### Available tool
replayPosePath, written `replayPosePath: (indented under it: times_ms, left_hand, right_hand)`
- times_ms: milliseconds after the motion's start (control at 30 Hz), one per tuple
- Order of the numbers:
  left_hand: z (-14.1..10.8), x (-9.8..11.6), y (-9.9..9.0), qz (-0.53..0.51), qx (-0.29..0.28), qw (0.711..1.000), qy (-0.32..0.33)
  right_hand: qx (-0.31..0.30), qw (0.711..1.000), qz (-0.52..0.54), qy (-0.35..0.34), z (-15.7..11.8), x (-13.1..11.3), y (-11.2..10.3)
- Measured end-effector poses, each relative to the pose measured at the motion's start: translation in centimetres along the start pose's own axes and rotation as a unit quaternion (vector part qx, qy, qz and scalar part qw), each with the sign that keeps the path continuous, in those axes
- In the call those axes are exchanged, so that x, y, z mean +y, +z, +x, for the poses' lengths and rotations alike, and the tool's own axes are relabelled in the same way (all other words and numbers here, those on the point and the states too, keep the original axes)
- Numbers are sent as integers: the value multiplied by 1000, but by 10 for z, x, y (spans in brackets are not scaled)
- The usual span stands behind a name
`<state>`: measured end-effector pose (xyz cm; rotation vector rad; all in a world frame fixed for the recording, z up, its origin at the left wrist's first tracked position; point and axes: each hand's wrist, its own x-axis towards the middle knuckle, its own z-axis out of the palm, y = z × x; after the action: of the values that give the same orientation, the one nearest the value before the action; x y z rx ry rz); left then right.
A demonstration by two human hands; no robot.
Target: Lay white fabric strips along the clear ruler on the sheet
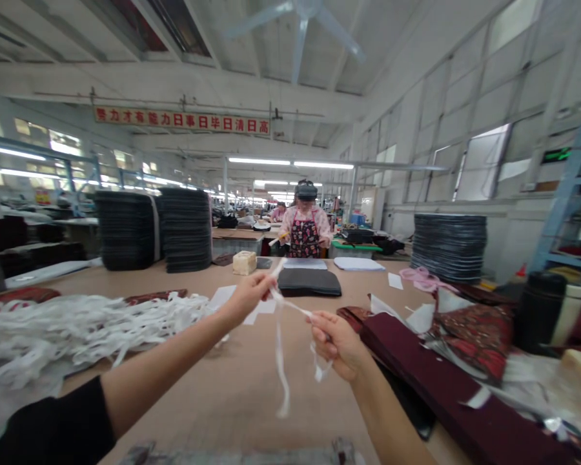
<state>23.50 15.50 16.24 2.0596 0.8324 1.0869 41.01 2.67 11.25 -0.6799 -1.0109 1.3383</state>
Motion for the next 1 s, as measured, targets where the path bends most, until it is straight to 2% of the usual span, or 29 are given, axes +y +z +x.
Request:
replayPosePath:
  times_ms: [100,167,200,267,367,433,500,567,633,733,833,933,1000]
  left_hand:
    - [22,-16,-35,28,63,996,-60]
    - [25,-25,-48,33,53,994,-87]
    - [23,-28,-48,30,36,994,-94]
    - [11,-29,-36,11,-16,995,-99]
    - [-19,-17,3,-52,-129,985,-102]
    - [-42,-3,33,-114,-215,963,-116]
    - [-61,11,57,-177,-261,939,-139]
    - [-73,21,71,-229,-250,927,-160]
    - [-79,25,74,-264,-199,928,-172]
    - [-82,19,61,-290,-113,935,-172]
    - [-88,9,43,-285,-50,943,-162]
    - [-99,1,34,-255,-21,956,-141]
    - [-110,1,32,-223,-29,967,-122]
  right_hand:
    - [15,999,38,-31,-1,-11,-20]
    - [27,997,58,-53,-1,-17,-28]
    - [33,995,67,-62,-1,-19,-30]
    - [42,992,82,-80,0,-19,-28]
    - [42,990,98,-95,1,-13,-17]
    - [34,990,103,-92,0,-7,-6]
    - [25,991,106,-83,-2,-3,2]
    - [21,991,108,-80,-3,0,7]
    - [28,989,116,-91,-4,-1,7]
    - [65,977,145,-140,-3,-9,-3]
    - [111,959,180,-187,-2,-17,-13]
    - [143,948,199,-204,-2,-20,-14]
    - [160,942,206,-211,-3,-21,-12]
